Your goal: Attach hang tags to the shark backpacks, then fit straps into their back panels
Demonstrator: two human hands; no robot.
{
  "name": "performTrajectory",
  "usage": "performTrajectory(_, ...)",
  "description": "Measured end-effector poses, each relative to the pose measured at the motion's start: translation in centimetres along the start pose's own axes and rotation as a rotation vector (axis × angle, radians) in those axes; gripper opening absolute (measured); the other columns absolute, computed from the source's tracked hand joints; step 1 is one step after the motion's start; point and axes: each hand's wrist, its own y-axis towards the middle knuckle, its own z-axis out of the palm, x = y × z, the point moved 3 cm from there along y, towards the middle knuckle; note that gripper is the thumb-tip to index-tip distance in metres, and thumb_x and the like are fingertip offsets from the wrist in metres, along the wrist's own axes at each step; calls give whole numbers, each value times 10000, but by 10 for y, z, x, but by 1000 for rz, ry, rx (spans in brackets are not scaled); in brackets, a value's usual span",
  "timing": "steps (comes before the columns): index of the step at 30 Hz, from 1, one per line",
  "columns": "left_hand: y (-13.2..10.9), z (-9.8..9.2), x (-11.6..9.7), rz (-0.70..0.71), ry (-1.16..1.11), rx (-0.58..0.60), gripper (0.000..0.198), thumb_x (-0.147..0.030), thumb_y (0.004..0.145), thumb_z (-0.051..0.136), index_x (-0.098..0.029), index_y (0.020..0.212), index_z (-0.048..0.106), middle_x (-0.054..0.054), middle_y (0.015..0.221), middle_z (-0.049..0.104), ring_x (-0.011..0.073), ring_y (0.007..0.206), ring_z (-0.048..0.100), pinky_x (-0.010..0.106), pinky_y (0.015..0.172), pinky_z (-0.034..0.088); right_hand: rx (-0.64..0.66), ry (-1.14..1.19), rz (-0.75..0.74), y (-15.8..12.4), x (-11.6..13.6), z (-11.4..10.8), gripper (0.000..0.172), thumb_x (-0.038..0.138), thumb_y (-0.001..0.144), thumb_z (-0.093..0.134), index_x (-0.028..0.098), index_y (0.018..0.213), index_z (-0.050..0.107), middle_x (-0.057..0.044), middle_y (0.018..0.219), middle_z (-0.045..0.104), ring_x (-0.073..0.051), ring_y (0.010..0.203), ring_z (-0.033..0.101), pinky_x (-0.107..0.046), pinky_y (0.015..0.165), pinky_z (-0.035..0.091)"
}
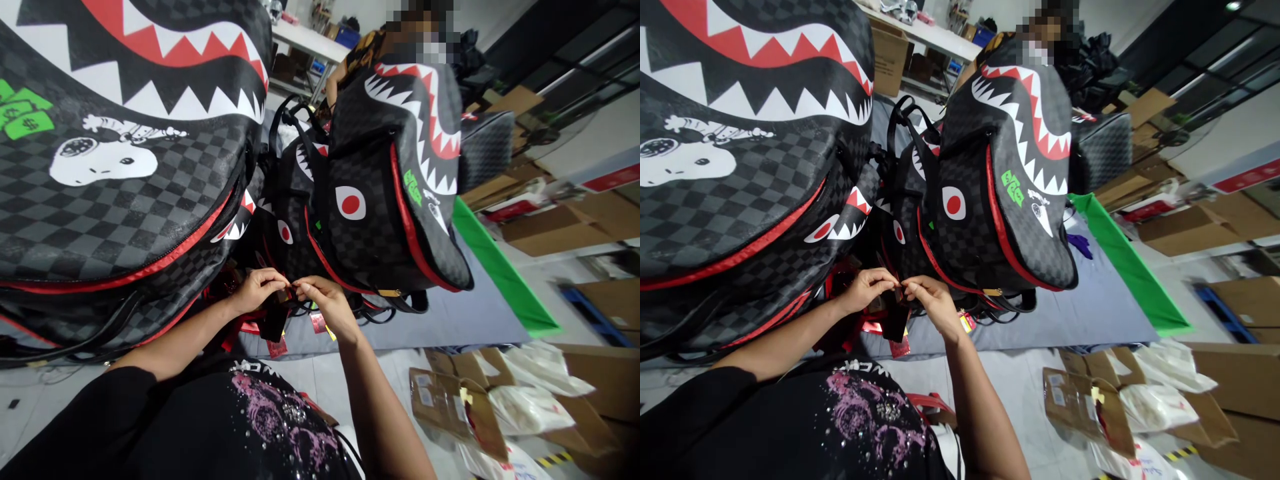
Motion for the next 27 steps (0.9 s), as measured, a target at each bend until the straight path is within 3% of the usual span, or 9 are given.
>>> performTrajectory(3,1,0,-1,56,85,33,204,-270,885,568,-154,820,723,34,798,685,129,772,628,248,751,474,71,-43,27,1,7,0,252,410,803,659,170,858,711,-6,711,660,-140,661,597,-265,641,505)
performTrajectory(8,2,0,-1,101,159,57,192,-238,890,566,-145,800,708,28,777,667,118,743,613,233,725,459,88,-99,22,3,11,8,168,348,805,634,180,807,620,28,653,594,-119,611,551,-224,569,442)
performTrajectory(18,2,-3,-2,119,327,116,196,-219,895,543,-151,776,683,26,762,633,120,727,596,230,699,441,105,-535,-131,-1,21,18,146,190,844,499,192,815,642,20,710,626,-127,642,553,-230,606,406)
performTrajectory(27,5,-4,-8,43,454,177,177,-64,768,484,-174,737,618,0,742,610,130,722,563,239,691,393,129,-984,-231,-3,20,29,207,93,927,453,188,819,602,-35,810,665,-172,773,613,-255,706,394)
